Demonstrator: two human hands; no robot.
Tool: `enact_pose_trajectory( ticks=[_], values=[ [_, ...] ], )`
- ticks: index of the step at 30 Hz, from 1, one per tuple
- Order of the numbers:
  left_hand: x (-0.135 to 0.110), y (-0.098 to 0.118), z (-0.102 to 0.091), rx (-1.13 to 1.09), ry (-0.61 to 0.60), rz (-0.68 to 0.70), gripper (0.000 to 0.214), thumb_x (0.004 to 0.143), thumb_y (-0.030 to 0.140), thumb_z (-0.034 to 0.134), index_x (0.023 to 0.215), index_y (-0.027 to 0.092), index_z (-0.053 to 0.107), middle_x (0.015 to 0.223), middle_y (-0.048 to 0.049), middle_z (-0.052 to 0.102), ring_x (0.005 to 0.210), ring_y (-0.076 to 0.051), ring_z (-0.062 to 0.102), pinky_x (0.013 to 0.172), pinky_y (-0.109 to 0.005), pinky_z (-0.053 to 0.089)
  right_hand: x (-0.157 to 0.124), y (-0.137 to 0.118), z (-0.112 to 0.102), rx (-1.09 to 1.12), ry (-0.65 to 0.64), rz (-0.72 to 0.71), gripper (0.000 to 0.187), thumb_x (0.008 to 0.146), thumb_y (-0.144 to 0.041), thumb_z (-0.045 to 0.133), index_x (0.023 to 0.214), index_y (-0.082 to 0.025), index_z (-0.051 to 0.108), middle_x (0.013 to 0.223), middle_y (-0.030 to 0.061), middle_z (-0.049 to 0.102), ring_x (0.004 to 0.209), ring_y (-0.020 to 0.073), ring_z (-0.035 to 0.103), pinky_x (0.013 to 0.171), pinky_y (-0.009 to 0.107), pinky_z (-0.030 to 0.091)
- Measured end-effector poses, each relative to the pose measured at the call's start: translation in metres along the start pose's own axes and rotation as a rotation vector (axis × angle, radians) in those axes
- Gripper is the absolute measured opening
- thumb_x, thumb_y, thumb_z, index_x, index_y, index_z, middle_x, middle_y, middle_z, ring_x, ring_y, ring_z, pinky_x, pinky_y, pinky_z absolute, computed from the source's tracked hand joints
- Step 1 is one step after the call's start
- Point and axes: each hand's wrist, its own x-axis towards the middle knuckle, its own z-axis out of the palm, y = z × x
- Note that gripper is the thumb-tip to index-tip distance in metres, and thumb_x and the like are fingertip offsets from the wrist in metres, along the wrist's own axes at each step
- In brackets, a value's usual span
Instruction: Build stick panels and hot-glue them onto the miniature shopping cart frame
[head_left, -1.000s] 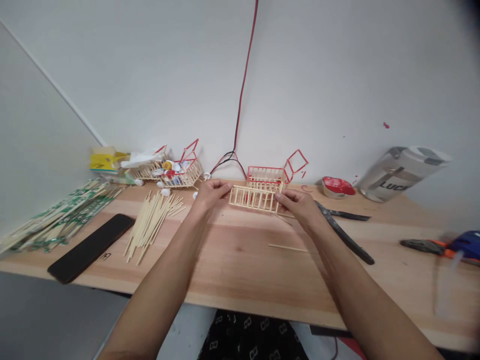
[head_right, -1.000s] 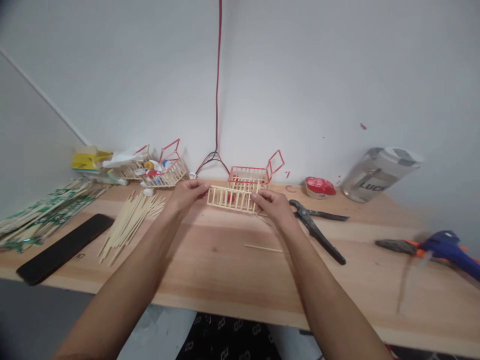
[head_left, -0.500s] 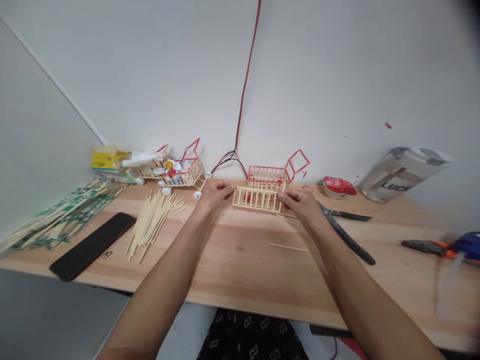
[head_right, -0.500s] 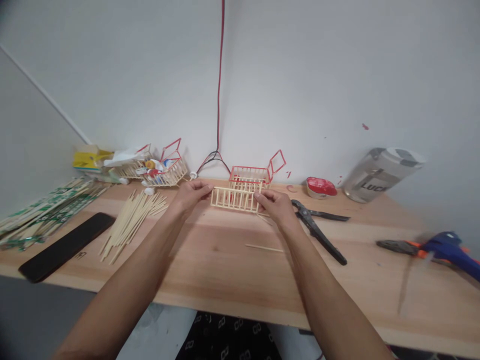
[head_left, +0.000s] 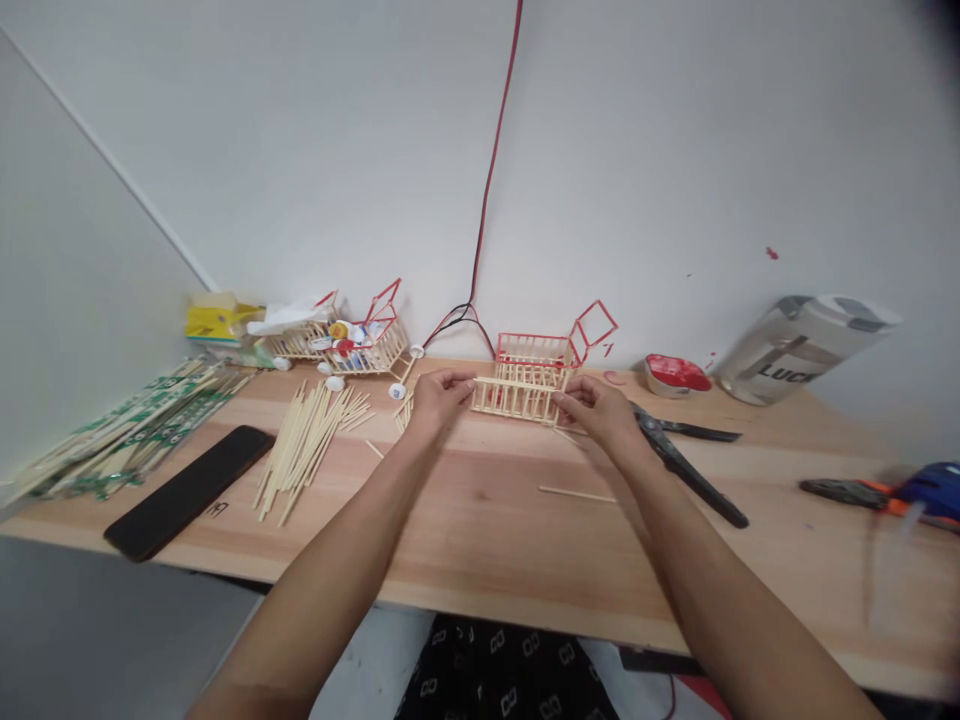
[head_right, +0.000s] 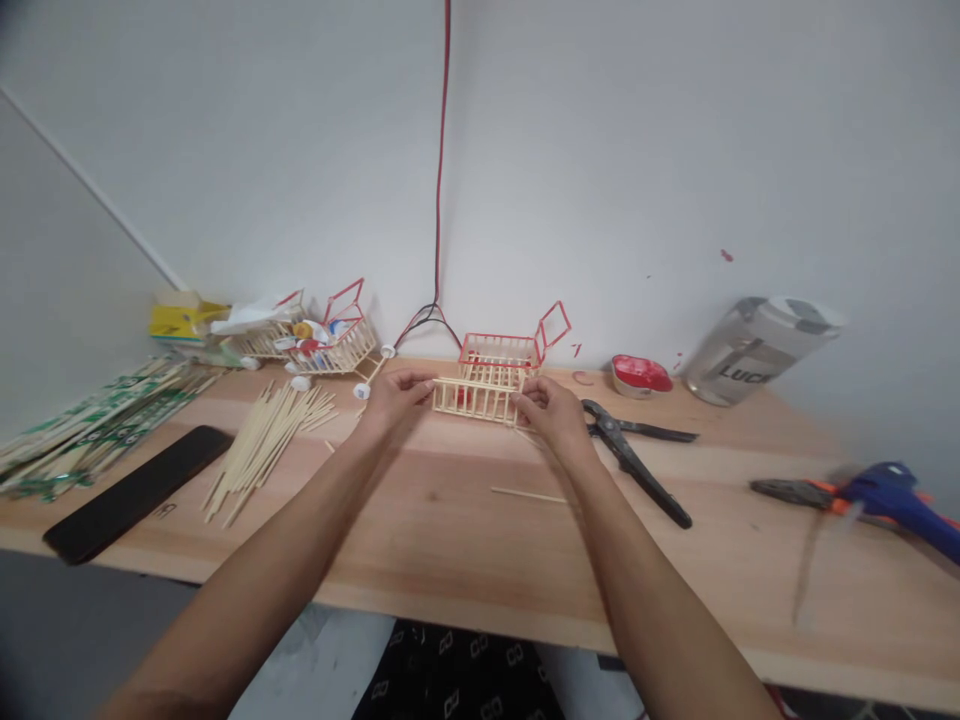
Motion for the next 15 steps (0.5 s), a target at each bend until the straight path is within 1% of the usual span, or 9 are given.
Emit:
enact_pose_trajectory(
  ticks=[3, 7, 10, 12, 15],
  values=[
    [0.000, -0.002, 0.002, 0.011, 0.032, -0.004, 0.018, 0.059, 0.023, 0.074, 0.072, 0.011, 0.072, 0.056, -0.0012, 0.062, 0.051, -0.010, 0.050, 0.053, -0.023, 0.038, -0.001, 0.001, 0.002, -0.020, 0.020, -0.013, 0.037, 0.066, -0.054, 0.067, 0.073, -0.020, 0.056, 0.061, 0.0020, 0.062, 0.050, 0.0138, 0.056, 0.049, 0.026, 0.044],
    [0.000, -0.005, 0.001, 0.061, 0.049, 0.028, 0.018, 0.060, 0.025, 0.073, 0.073, 0.012, 0.072, 0.062, -0.0021, 0.065, 0.055, -0.011, 0.053, 0.055, -0.023, 0.039, -0.002, -0.001, 0.003, -0.054, 0.053, -0.016, 0.039, 0.065, -0.055, 0.067, 0.073, -0.018, 0.058, 0.063, 0.0026, 0.062, 0.051, 0.0135, 0.055, 0.050, 0.026, 0.044],
    [0.001, -0.003, -0.001, 0.111, 0.065, 0.054, 0.015, 0.061, 0.024, 0.072, 0.071, 0.013, 0.072, 0.064, -0.0026, 0.066, 0.058, -0.012, 0.055, 0.056, -0.023, 0.040, -0.003, -0.003, 0.004, -0.019, 0.038, 0.005, 0.040, 0.065, -0.056, 0.068, 0.072, -0.018, 0.057, 0.062, 0.0020, 0.061, 0.050, 0.0123, 0.053, 0.050, 0.026, 0.043],
    [0.002, 0.001, -0.004, 0.137, 0.048, 0.049, 0.014, 0.061, 0.025, 0.073, 0.068, 0.013, 0.071, 0.063, -0.0024, 0.066, 0.057, -0.012, 0.054, 0.055, -0.023, 0.041, -0.003, -0.006, 0.004, 0.013, 0.012, 0.034, 0.041, 0.063, -0.056, 0.069, 0.072, -0.018, 0.057, 0.060, 0.0011, 0.060, 0.048, 0.0116, 0.052, 0.048, 0.025, 0.043],
    [0.005, 0.006, -0.013, 0.165, -0.015, 0.016, 0.017, 0.059, 0.029, 0.076, 0.063, 0.013, 0.069, 0.059, -0.0012, 0.063, 0.054, -0.011, 0.052, 0.053, -0.024, 0.041, -0.004, -0.009, 0.006, 0.064, -0.015, 0.083, 0.043, 0.059, -0.057, 0.072, 0.071, -0.019, 0.055, 0.058, -0.0002, 0.059, 0.047, 0.0111, 0.051, 0.047, 0.026, 0.045]
  ],
)
